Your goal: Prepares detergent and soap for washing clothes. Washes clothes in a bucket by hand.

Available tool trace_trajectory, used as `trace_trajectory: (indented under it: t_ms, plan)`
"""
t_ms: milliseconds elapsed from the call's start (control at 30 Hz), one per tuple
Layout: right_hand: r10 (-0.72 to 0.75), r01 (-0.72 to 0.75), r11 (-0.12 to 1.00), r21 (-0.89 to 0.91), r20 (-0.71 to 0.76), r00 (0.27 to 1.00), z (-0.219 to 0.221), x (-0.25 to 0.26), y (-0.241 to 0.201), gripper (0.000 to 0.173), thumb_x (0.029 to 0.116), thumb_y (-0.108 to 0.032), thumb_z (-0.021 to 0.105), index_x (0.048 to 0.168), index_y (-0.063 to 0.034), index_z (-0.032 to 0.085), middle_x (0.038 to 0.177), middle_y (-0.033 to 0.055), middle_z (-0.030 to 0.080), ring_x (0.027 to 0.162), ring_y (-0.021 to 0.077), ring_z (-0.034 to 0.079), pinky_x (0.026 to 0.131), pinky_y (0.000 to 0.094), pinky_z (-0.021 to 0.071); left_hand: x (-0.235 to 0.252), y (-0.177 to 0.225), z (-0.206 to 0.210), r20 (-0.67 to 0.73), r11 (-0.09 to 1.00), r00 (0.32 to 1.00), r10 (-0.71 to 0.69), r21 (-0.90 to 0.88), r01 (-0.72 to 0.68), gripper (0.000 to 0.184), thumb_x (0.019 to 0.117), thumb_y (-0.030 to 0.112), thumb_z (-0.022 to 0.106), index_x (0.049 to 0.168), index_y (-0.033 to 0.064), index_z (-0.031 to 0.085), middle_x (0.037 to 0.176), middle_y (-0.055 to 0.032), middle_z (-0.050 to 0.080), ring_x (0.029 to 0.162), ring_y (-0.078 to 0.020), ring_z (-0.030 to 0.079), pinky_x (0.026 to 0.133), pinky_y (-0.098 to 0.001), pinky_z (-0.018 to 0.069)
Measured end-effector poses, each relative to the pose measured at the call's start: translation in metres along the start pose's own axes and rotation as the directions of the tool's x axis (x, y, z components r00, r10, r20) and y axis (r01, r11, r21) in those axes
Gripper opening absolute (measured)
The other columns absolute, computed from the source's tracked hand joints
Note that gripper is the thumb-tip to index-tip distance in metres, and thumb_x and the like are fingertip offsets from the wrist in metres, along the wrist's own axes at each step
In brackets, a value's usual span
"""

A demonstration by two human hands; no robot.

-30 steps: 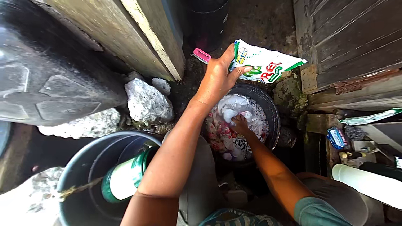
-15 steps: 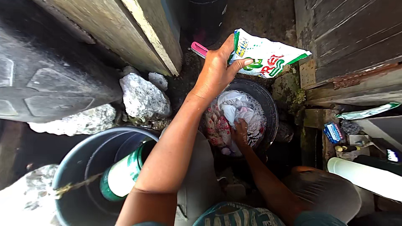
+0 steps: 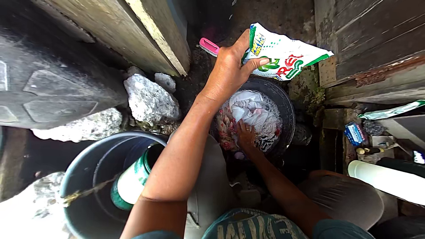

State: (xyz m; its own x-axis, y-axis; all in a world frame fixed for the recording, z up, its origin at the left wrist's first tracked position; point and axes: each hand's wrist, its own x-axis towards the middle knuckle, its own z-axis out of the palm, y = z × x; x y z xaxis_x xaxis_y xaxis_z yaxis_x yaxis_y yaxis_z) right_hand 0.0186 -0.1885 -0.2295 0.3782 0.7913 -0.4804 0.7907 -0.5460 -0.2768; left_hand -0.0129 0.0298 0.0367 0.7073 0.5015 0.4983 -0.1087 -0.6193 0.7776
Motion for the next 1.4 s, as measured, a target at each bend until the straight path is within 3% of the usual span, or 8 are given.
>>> trace_trajectory:
  t_ms: [133,267,533,800,1000,1100,1233,1400]
  plan:
    - [-0.046,0.048,0.999,-0.014,0.128,0.991,-0.007,0.003,-0.002,0.066,0.0966,0.001,0.053,0.159,-0.0098,0.037,0.171,0.007,0.02,0.154,0.0412,0.023,0.119,0.0699,0.0139,0.0,-0.003,0.0,-0.001,1.0,1.0,0.029,0.005,-0.029,0.04,0.0956,0.017,0.072,0.125,-0.0086,0.061,0.106,-0.0133,0.074,0.095,-0.0093,0.072,0.087,-0.024,0.0584]
    - [-0.026,0.137,0.954,0.268,-0.379,0.925,-0.014,0.001,0.026,0.034,0.0956,-0.005,0.058,0.128,-0.0012,0.07,0.139,0.0266,0.059,0.13,0.0491,0.054,0.106,0.0647,0.0434,0.001,-0.001,-0.001,-0.012,1.0,1.0,0.026,-0.016,-0.026,0.041,0.095,0.017,0.073,0.125,-0.0085,0.061,0.106,-0.013,0.074,0.095,-0.0082,0.072,0.086,-0.0224,0.0582]
    - [0.364,-0.254,0.694,0.673,-0.023,0.931,-0.04,0.086,0.045,0.118,0.0826,-0.049,0.082,0.166,-0.0132,0.007,0.162,0.0396,0.01,0.149,0.0578,0.018,0.119,0.0656,0.026,0.001,0.003,0.002,0.002,0.999,0.999,0.043,-0.021,-0.043,0.038,0.0947,0.014,0.073,0.123,-0.009,0.062,0.103,-0.014,0.074,0.092,-0.0101,0.073,0.082,-0.0241,0.0599]
    - [-0.142,0.16,0.986,-0.047,0.269,0.953,-0.042,0.106,0.026,0.053,0.084,-0.021,0.08,0.127,0.0058,0.065,0.146,0.0319,0.048,0.14,0.0494,0.039,0.116,0.0681,0.0239,0.002,0.001,0.004,0.002,0.999,0.999,0.039,0.023,-0.039,0.035,0.0948,0.015,0.073,0.12,-0.0075,0.063,0.101,-0.0124,0.074,0.089,-0.0075,0.072,0.081,-0.0216,0.0588]
    - [0.051,-0.046,0.998,-0.045,0.134,0.99,-0.015,0.087,0.017,0.057,0.1018,-0.018,0.057,0.149,0.0094,0.043,0.16,0.0298,0.034,0.155,0.0444,0.016,0.123,0.0667,-0.0065,0.0,0.0,0.005,0.018,0.998,0.999,0.03,0.051,-0.031,0.035,0.095,0.016,0.073,0.121,-0.0062,0.063,0.101,-0.0104,0.074,0.088,-0.0057,0.071,0.08,-0.0204,0.0587]
    - [0.039,-0.112,0.974,0.196,0.343,0.938,-0.035,0.083,-0.005,0.054,0.0962,-0.02,0.067,0.137,0.0123,0.054,0.148,0.0328,0.048,0.144,0.0465,0.038,0.12,0.0676,0.0171,-0.002,-0.003,0.005,0.031,0.999,0.999,0.019,0.032,-0.02,0.036,0.0951,0.015,0.072,0.121,-0.0069,0.063,0.102,-0.0111,0.074,0.089,-0.0061,0.072,0.081,-0.0207,0.0589]
    - [-0.129,0.107,0.689,0.717,-0.024,0.991,-0.059,0.074,0.051,0.034,0.0922,0.003,0.067,0.125,0.0084,0.067,0.133,0.0263,0.064,0.126,0.0355,0.06,0.111,0.0485,0.0461,0.0,0.001,0.003,0.03,0.999,0.999,0.023,0.024,-0.024,0.037,0.0957,0.016,0.072,0.123,-0.0064,0.062,0.104,-0.0108,0.074,0.092,-0.0053,0.072,0.083,-0.02,0.0585]
    - [0.286,-0.232,0.921,0.312,-0.14,0.948,-0.051,0.05,0.118,0.063,0.0905,-0.03,0.077,0.145,-0.0058,0.057,0.153,0.0319,0.042,0.144,0.0509,0.035,0.114,0.0714,0.0277,0.0,0.001,0.0,-0.002,0.999,1.0,0.026,0.018,-0.026,0.038,0.0957,0.018,0.072,0.124,-0.0062,0.062,0.105,-0.0114,0.074,0.092,-0.0074,0.072,0.083,-0.0222,0.059]
